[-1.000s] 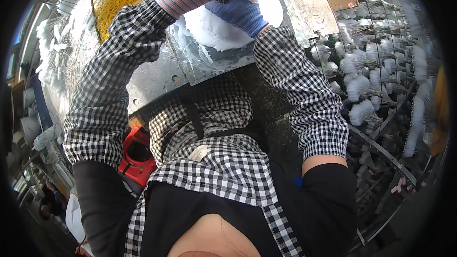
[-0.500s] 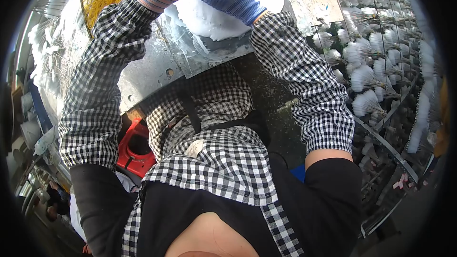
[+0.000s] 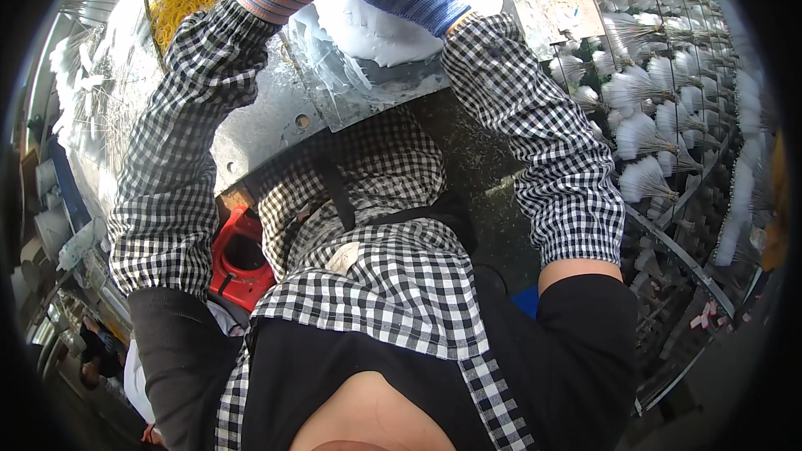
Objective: Assembling and hanging white frilly decorative products in a workshop setting.
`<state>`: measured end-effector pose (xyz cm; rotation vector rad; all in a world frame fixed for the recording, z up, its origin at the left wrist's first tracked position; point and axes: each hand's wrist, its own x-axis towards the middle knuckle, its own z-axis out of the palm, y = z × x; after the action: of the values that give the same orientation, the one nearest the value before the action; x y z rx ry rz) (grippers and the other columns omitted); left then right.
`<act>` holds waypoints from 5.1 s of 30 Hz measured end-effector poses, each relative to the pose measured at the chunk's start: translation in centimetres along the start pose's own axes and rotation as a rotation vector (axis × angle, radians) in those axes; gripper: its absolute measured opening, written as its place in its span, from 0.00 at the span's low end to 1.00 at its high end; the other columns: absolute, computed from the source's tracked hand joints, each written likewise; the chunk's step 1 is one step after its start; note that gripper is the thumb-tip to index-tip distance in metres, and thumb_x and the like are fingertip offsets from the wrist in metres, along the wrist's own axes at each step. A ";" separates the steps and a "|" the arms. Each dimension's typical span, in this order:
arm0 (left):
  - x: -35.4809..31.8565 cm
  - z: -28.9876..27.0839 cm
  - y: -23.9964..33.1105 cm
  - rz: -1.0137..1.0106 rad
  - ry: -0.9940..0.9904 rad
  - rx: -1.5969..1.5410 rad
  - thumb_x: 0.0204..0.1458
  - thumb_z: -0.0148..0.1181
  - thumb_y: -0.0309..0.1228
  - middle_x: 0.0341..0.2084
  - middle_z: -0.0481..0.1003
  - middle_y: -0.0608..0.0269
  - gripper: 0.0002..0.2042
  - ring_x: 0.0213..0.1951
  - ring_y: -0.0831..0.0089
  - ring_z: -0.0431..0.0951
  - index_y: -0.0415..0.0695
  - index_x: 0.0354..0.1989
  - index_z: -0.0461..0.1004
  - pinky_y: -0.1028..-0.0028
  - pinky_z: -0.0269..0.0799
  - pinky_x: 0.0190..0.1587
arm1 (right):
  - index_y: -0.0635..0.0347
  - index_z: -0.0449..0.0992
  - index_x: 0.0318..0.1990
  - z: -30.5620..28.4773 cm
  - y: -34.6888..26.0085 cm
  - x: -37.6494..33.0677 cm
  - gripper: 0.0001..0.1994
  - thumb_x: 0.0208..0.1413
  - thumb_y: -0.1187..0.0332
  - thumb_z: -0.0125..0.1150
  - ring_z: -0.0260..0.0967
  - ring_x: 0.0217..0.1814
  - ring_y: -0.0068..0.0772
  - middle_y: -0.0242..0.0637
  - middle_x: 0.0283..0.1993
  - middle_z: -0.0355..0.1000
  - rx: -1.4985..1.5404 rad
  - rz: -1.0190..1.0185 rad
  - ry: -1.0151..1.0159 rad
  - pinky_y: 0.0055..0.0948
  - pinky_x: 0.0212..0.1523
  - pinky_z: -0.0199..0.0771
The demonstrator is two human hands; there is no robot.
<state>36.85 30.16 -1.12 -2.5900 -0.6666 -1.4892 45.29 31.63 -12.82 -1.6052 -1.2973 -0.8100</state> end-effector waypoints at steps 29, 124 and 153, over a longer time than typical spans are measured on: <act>0.8 0.2 0.3 0.101 -0.035 0.091 0.42 0.61 0.21 0.30 0.75 0.58 0.11 0.31 0.59 0.78 0.43 0.37 0.77 0.67 0.76 0.34 | 0.57 0.74 0.50 3.8 3.1 -0.5 0.15 0.60 0.60 0.61 0.73 0.46 0.27 0.35 0.46 0.73 0.244 -0.208 -0.227 0.26 0.45 0.74; -15.6 -13.0 5.2 -0.496 -1.457 1.180 0.57 0.55 0.34 0.29 0.80 0.62 0.09 0.37 0.63 0.80 0.47 0.34 0.81 0.60 0.66 0.46 | 0.49 0.83 0.41 0.3 -7.8 4.3 0.09 0.55 0.62 0.64 0.74 0.47 0.42 0.38 0.38 0.77 0.629 -0.841 -0.914 0.38 0.51 0.75; -3.7 -15.9 4.2 -0.881 -0.034 -0.440 0.58 0.66 0.35 0.21 0.73 0.71 0.10 0.26 0.82 0.70 0.39 0.34 0.76 0.78 0.67 0.30 | 0.63 0.74 0.59 -10.2 -2.4 13.9 0.17 0.66 0.67 0.53 0.77 0.30 0.17 0.41 0.49 0.79 1.996 -0.121 -1.235 0.12 0.27 0.74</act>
<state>24.16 20.70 4.76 -2.7607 -1.8458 -1.9705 46.75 27.77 4.11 -0.0860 -1.7753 1.4535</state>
